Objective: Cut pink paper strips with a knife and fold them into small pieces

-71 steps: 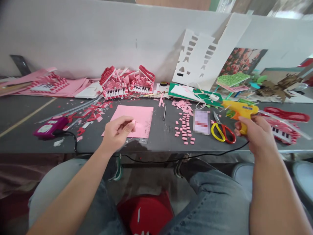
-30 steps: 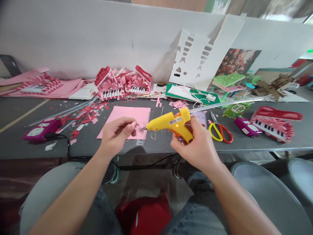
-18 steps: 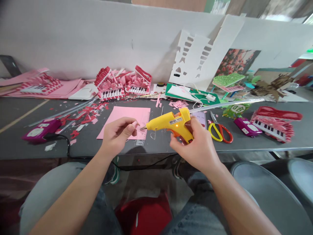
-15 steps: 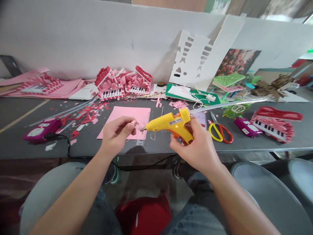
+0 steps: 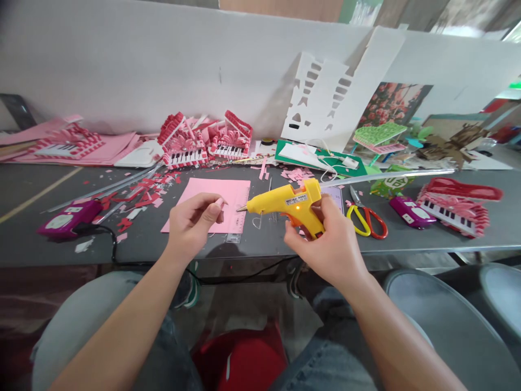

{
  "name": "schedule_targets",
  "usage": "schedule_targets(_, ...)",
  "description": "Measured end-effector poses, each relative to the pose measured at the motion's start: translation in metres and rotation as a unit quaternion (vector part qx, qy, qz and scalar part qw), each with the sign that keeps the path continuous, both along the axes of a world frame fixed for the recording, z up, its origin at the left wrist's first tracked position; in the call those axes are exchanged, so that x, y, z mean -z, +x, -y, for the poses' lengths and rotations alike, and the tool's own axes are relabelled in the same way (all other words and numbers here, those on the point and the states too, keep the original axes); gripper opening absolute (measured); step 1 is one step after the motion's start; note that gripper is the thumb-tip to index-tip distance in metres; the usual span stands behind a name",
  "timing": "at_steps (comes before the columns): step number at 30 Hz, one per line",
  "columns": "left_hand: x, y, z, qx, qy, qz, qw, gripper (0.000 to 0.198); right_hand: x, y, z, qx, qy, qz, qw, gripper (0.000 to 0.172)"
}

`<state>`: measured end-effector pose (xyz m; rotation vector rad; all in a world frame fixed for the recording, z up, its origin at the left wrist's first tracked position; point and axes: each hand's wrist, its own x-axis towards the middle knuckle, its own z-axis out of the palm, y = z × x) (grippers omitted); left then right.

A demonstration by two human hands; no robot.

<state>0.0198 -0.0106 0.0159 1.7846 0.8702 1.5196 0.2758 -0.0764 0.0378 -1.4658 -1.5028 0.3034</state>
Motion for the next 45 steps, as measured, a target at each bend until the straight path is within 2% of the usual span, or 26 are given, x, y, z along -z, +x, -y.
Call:
schedule_targets(6, 0.003, 0.000, -0.002, 0.027, 0.018, -0.004, 0.999, 0.031, -0.001, -0.001, -0.001, 0.006, -0.014, -0.022, 1.000, 0.040)
schedule_targets(18, 0.001, 0.005, -0.002, 0.061, -0.013, 0.041, 0.997, 0.033, 0.001, -0.003, -0.002, -0.012, -0.020, -0.001, 1.000, 0.042)
schedule_targets(30, 0.002, 0.008, -0.006, 0.066, -0.040, 0.114, 0.991, 0.034, 0.003, -0.002, -0.004, -0.020, -0.014, -0.003, 1.000, 0.038)
schedule_targets(33, 0.004, 0.005, -0.008, 0.069, -0.048, 0.138, 0.987, 0.034, 0.004, 0.002, -0.005, -0.041, -0.033, 0.004, 0.999, 0.041)
schedule_targets(35, 0.005, 0.002, -0.008, 0.069, -0.047, 0.139, 0.987, 0.033, 0.003, 0.011, -0.009, -0.046, -0.044, 0.013, 0.998, 0.043)
schedule_targets(37, 0.006, -0.001, -0.009, 0.067, -0.041, 0.128, 0.989, 0.031, 0.002, 0.027, -0.017, -0.020, -0.041, 0.021, 0.999, 0.046)
schedule_targets(40, 0.007, -0.005, -0.010, 0.057, -0.024, 0.110, 0.992, 0.029, 0.004, 0.068, -0.033, 0.060, -0.034, -0.014, 0.998, 0.048)
schedule_targets(43, 0.008, -0.009, -0.010, 0.046, -0.009, 0.103, 0.994, 0.028, 0.012, 0.122, -0.046, 0.152, -0.068, -0.104, 0.981, 0.036)
schedule_targets(45, 0.007, -0.010, -0.010, 0.041, -0.007, 0.098, 0.994, 0.029, 0.023, 0.158, -0.050, 0.225, -0.067, -0.113, 0.966, 0.032)
